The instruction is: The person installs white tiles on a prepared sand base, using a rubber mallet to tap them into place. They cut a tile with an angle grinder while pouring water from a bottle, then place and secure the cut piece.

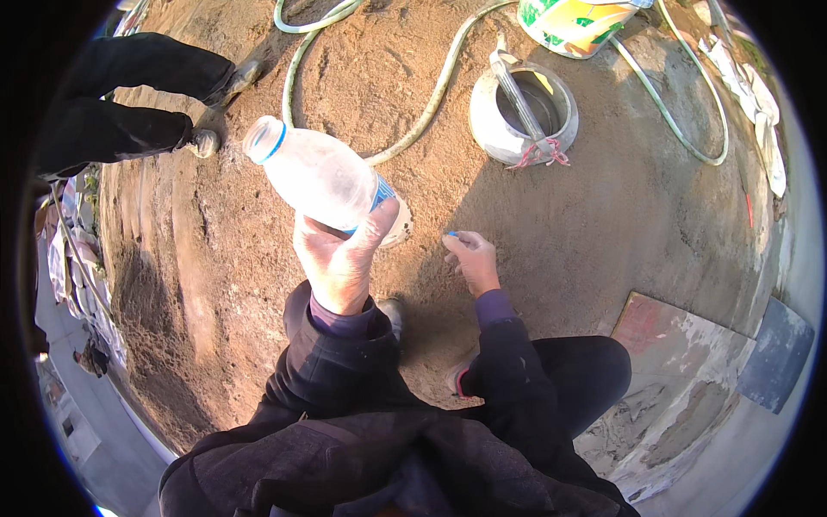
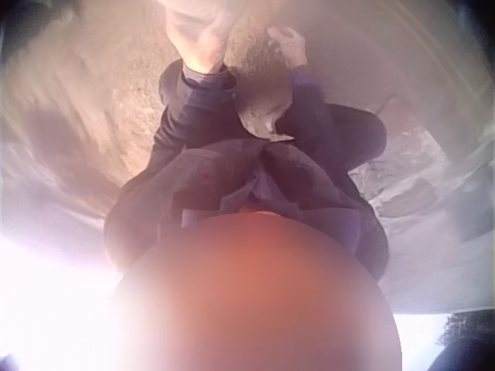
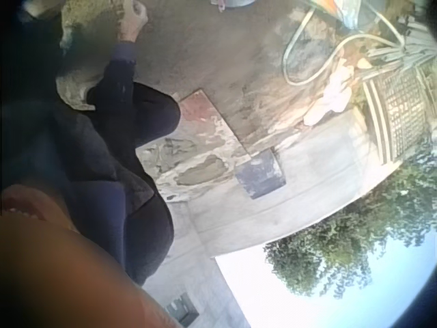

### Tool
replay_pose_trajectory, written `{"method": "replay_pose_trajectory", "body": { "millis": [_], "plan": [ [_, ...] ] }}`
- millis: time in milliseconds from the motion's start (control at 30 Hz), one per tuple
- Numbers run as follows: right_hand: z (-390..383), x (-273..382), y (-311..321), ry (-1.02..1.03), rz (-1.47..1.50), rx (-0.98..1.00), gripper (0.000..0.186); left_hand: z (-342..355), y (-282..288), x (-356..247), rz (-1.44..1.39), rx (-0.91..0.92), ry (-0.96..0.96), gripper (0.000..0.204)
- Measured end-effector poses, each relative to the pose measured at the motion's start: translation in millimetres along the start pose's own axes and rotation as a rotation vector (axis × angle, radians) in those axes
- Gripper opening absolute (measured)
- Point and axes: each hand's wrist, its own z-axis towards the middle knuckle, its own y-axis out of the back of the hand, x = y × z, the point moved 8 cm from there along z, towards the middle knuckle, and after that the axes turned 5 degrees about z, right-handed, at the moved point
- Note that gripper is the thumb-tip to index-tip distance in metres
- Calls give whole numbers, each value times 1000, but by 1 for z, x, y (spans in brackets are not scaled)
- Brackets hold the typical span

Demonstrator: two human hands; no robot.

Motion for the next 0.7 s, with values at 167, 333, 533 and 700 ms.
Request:
{"method": "replay_pose_trajectory", "body": {
  "millis": [167, 333, 533, 700],
  "plan": [
    [-65, 200, -25, 322, -399, 10, 38, -32, -6, -19, 59, 52, 140, 70],
    [-255, 401, -77, 609, -470, 294, 32, -60, -6, -104, 468, 96, -52, 78],
    [-467, 542, -179, 1024, -932, 587, 34, -105, 12, -297, 694, 171, -216, 70],
    [-607, 606, -231, 1057, -1137, 783, 32, -140, 43, -451, 700, 233, -253, 75]
  ]
}}
